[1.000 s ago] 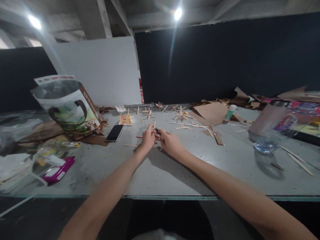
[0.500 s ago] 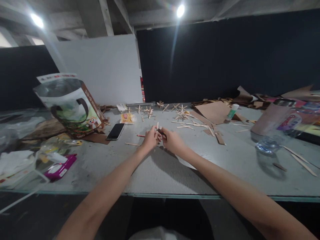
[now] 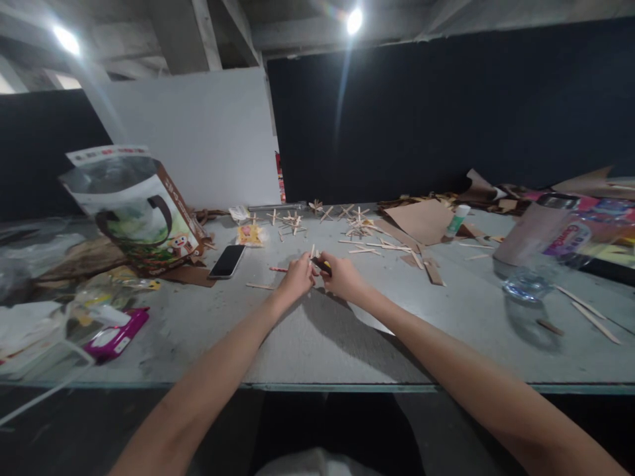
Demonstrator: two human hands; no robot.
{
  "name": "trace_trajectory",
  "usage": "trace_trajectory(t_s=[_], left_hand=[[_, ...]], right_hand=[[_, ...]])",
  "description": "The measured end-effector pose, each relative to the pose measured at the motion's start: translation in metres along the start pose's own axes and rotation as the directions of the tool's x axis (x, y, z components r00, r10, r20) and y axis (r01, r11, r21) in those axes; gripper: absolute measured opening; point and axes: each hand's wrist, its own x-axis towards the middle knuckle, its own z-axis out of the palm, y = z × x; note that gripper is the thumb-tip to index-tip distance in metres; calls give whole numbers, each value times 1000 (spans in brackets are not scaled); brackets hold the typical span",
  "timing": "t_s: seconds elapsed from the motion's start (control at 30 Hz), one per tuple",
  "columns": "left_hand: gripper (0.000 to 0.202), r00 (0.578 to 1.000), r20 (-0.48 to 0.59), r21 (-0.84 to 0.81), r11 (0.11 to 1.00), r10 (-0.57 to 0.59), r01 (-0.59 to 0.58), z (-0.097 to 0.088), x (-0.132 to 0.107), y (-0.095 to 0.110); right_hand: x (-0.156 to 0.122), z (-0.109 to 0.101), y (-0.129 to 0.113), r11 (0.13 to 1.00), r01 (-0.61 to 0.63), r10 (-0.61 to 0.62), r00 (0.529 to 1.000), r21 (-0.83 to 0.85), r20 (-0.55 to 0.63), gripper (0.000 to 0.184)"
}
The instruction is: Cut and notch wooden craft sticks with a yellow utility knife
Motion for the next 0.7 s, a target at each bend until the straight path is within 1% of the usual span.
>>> trace_trajectory(t_s=[0.1, 0.2, 0.27, 0.33, 0.4, 0.47, 0.53, 0.6, 0.7], left_hand=[[22, 1000, -2, -3, 1000, 5, -5, 1, 1, 1], [23, 1000, -24, -7, 1000, 8, -8, 1, 3, 0], [26, 999, -43, -7, 1000, 11, -11, 0, 4, 0], [28, 999, -51, -9, 1000, 12, -12, -1, 5, -2], [28, 999, -42, -17, 1000, 9, -10, -1, 4, -3], [27, 1000, -22, -31, 999, 5, -5, 0, 2, -3], [26, 1000, -2, -46, 999, 0, -1, 3, 1, -4], [26, 1000, 10, -62, 998, -6, 6, 6, -1, -4], [27, 1000, 12, -89, 996, -25, 26, 9, 0, -5]], right_hand=[[1, 1, 3, 1000, -10, 10, 1000, 21, -14, 23], [-1, 9, -1, 999, -19, 21, 999, 48, -47, 19], [-3, 15, -4, 998, -20, 24, 998, 61, -64, 21], [-3, 17, -5, 998, -12, 17, 998, 65, -67, 23], [-2, 12, -3, 998, 1, 2, 999, 59, -54, 26], [2, 0, 2, 999, 16, -15, 999, 47, -30, 26], [6, -13, 8, 999, 34, -34, 999, 40, -2, 22], [8, -21, 11, 998, 45, -46, 999, 38, 22, 19], [6, -18, 9, 999, 35, -35, 999, 29, 26, 19]])
